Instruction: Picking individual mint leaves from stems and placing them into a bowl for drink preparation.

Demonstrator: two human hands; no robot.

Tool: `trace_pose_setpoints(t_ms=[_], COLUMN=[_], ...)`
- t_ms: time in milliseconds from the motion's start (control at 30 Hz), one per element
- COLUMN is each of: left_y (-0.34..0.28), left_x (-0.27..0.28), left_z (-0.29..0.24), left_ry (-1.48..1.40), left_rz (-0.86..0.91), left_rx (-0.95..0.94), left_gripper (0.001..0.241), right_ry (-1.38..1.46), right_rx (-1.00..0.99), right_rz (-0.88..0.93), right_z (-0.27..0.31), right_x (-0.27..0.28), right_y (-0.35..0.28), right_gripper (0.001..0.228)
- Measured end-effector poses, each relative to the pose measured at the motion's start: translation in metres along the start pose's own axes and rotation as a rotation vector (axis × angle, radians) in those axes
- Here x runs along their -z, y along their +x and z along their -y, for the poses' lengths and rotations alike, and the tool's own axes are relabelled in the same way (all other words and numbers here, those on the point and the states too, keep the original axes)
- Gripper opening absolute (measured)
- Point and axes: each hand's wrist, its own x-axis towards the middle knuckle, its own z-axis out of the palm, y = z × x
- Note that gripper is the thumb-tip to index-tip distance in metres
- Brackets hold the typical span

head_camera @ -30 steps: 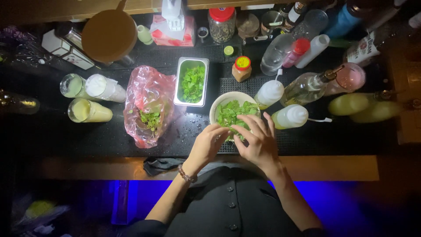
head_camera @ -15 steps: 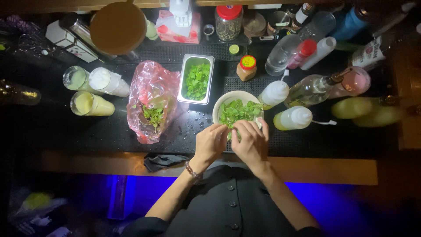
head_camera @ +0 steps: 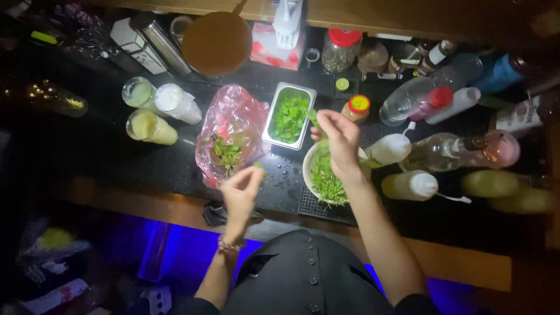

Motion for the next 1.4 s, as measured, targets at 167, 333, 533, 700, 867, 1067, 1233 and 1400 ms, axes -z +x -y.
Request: trace_pose_setpoints(t_ms=[167,333,533,700,867,1067,1233,1400], left_y=[0.050,0.081,0.092,0.083,0.049,0.009,-0.001,-0.001], left_x=[0.033,0.047,0.035,0.039,0.009,-0.069,-0.108,-0.114], left_z=[0.024,0.005,-0.004,0.008,0.048,-0.004,0.020,0.033], left_ry=[0.313,0.664,0.892,0.946,0.725,0.245,0.372,0.297], left_rz=[-0.137,-0.151,0.172,-0.005,-0.205,0.559,0.910,0.897], left_rx=[-0.212,-0.357,-0.198,-0.356,-0.603,-0.636,-0.586,-0.563], left_gripper=[0.013,0.014,0.029,0.009,0.017,0.027,0.030,0.025], right_ry=[-0.311,-0.430,-1.182,-1.718,-1.616,-1.314,-0.951,-0.546], right_rx=[0.165,0.384,0.497,0.321,0.395,0.292,0.202,0.087], right_rz=[0.081,0.038,0.204,0.302,0.225,0.145,0.069,-0.017], right_z=[-0.026,-0.007,0.005,-0.044,-0.013,0.013,-0.002,-0.028], right_x=[-0.006,0.048,0.126,0.150,0.135,0.123,0.130,0.158], right_y=[0.034,0.007,-0.021,-0.023,-0.051,-0.086,-0.093,-0.089], right_gripper=[0.044,0.021,0.026,0.026,0.016,0.020,0.023,0.025])
